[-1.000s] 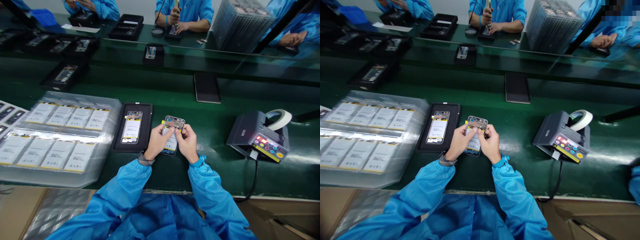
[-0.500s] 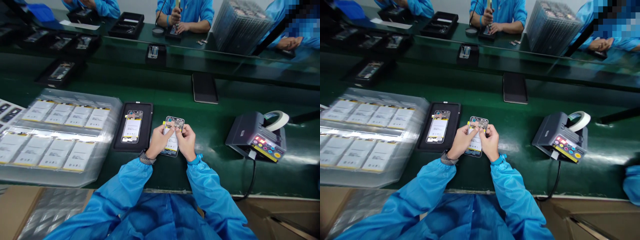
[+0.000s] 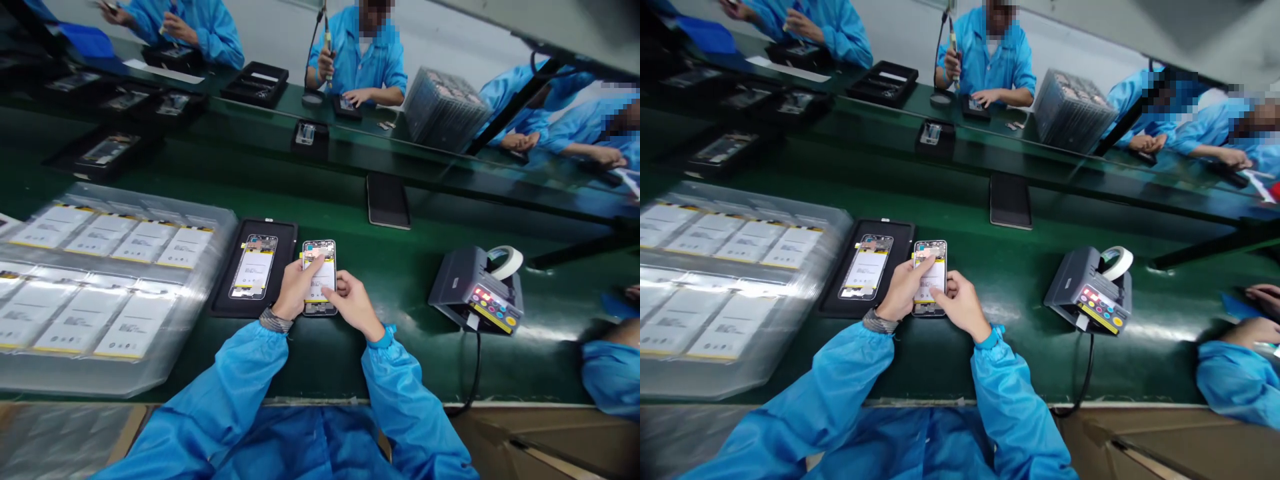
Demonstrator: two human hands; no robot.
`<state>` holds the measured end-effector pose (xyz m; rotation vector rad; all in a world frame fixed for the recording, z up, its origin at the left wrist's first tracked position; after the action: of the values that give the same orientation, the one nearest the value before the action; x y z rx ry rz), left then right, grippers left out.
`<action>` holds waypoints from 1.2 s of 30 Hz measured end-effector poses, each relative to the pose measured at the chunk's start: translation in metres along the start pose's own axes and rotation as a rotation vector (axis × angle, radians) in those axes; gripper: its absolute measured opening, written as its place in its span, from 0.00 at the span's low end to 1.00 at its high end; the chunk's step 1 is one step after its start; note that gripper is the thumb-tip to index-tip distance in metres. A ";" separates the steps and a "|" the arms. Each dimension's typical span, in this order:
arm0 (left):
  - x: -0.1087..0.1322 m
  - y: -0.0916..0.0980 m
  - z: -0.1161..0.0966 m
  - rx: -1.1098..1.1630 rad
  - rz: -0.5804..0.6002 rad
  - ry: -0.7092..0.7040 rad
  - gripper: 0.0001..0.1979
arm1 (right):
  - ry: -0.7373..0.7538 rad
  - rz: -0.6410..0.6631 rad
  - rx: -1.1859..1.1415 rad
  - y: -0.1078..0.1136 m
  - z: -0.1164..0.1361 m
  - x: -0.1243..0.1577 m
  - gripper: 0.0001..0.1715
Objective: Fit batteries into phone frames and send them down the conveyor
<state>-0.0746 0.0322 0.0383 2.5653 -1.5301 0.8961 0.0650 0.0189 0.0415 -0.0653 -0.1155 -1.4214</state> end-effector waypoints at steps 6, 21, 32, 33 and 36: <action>-0.003 0.005 -0.008 0.060 -0.039 -0.023 0.32 | -0.079 0.181 -0.019 -0.010 0.008 0.008 0.24; 0.003 -0.015 -0.001 -0.082 0.348 -0.154 0.29 | -0.076 -0.469 0.066 0.101 0.056 -0.120 0.15; -0.003 -0.022 0.025 -0.299 0.407 -0.183 0.15 | -0.293 -0.512 0.347 0.149 0.056 -0.230 0.13; -0.003 -0.022 0.025 -0.312 0.406 -0.186 0.14 | -0.301 -0.518 0.386 0.150 0.054 -0.235 0.14; -0.003 -0.022 0.024 -0.341 0.403 -0.193 0.11 | -0.301 -0.554 0.521 0.156 0.051 -0.242 0.16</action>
<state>-0.0471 0.0389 0.0221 2.1930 -2.0893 0.3584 0.1825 0.2859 0.0672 0.1984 -0.7980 -1.8809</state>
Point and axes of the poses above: each hand's wrist, its own x-axis away from the middle knuckle, its own y-axis out of the back of the hand, z = x × y, the point moved 5 cm from there along -x, towards the middle knuckle, and after that the axes turned 11 degrees about -z, right-handed, at the moved point
